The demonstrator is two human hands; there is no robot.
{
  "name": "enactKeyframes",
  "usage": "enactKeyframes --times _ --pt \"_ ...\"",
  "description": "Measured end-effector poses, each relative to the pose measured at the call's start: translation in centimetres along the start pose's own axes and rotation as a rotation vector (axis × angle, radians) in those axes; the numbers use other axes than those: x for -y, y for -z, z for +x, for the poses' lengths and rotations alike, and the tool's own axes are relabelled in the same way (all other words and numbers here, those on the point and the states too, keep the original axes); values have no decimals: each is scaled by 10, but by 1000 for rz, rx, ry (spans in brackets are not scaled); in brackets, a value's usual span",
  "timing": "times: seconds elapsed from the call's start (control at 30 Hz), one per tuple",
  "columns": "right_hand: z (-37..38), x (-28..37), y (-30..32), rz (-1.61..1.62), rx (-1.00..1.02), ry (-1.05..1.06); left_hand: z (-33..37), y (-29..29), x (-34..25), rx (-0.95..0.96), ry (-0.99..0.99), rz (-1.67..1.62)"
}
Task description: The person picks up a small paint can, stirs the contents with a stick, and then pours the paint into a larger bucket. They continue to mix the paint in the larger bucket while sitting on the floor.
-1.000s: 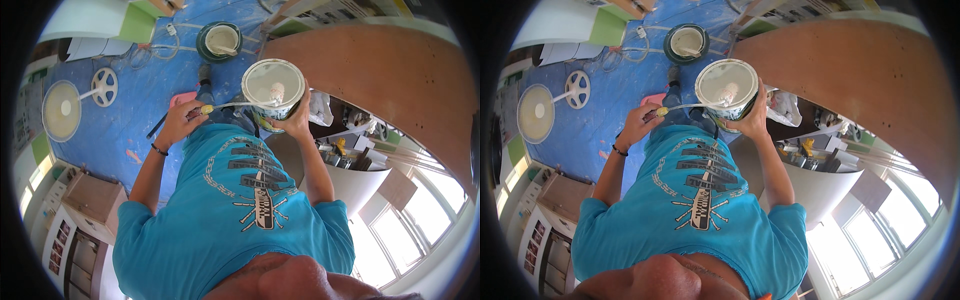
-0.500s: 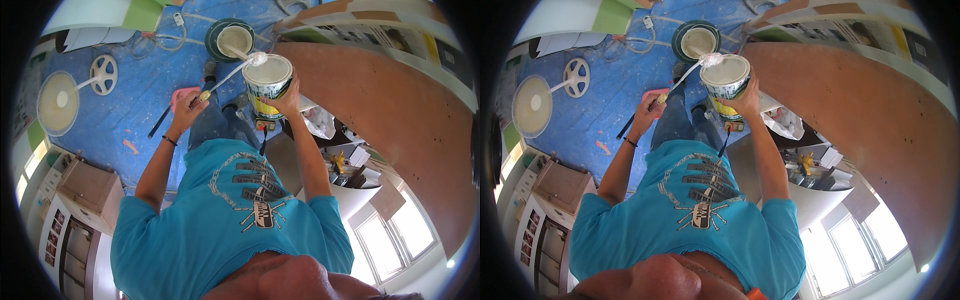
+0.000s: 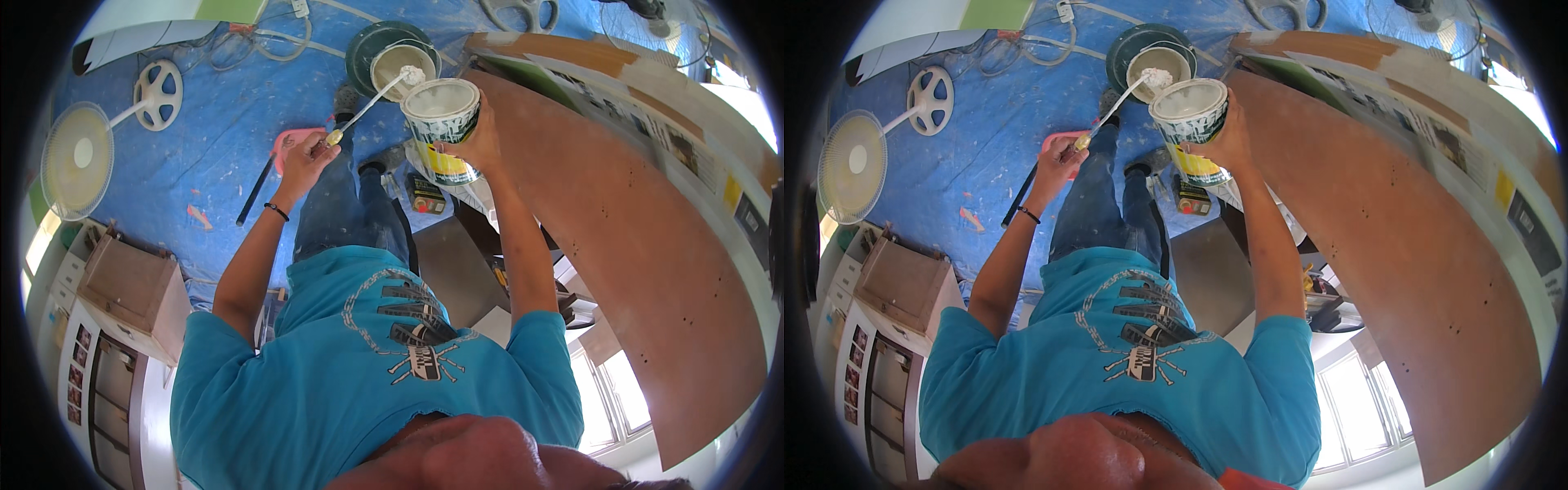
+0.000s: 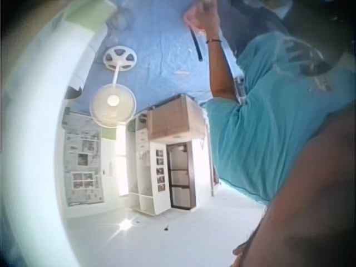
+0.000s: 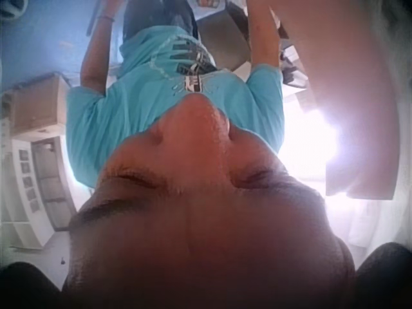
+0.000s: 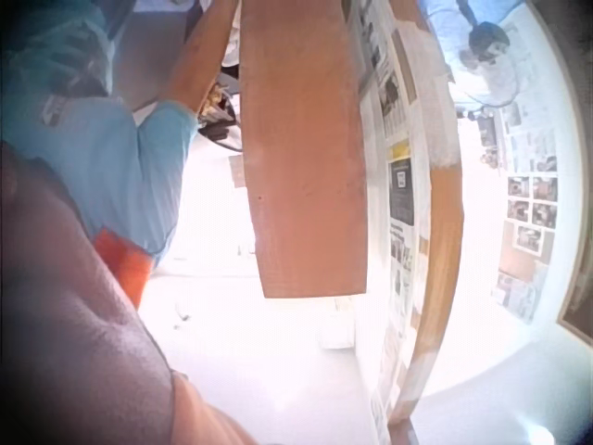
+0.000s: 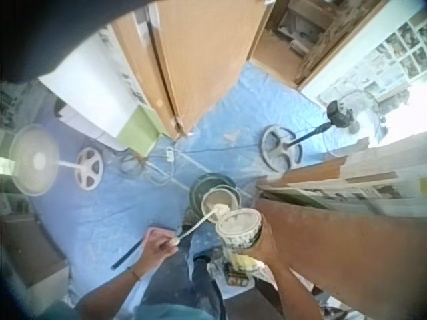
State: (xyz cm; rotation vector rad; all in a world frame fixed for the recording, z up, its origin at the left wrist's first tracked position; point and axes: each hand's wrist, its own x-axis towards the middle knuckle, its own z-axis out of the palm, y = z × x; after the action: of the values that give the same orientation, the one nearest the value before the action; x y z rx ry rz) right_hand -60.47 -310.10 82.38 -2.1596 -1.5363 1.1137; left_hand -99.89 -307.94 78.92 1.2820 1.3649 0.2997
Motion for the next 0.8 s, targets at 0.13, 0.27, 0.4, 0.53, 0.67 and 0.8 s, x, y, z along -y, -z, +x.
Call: enactKeyframes --times 0.13,0.27,0.4,0.53,0.67,0.8 --pt "27 4 5 6 101 -12 10 9 -2 54 26 -25" --pt "49 7 12 14 158 5 19 12 -3 59 68 -116" --pt "60 9 17 -134 164 -42 26 13 -2 84 173 -192" --pt "79 6 22 -228 218 26 31 14 -2 59 151 -185" --pt "96 0 22 -289 272 97 32 17 0 20 155 -173" --pt "109 -4 19 -367 307 182 31 21 5 11 197 -142"
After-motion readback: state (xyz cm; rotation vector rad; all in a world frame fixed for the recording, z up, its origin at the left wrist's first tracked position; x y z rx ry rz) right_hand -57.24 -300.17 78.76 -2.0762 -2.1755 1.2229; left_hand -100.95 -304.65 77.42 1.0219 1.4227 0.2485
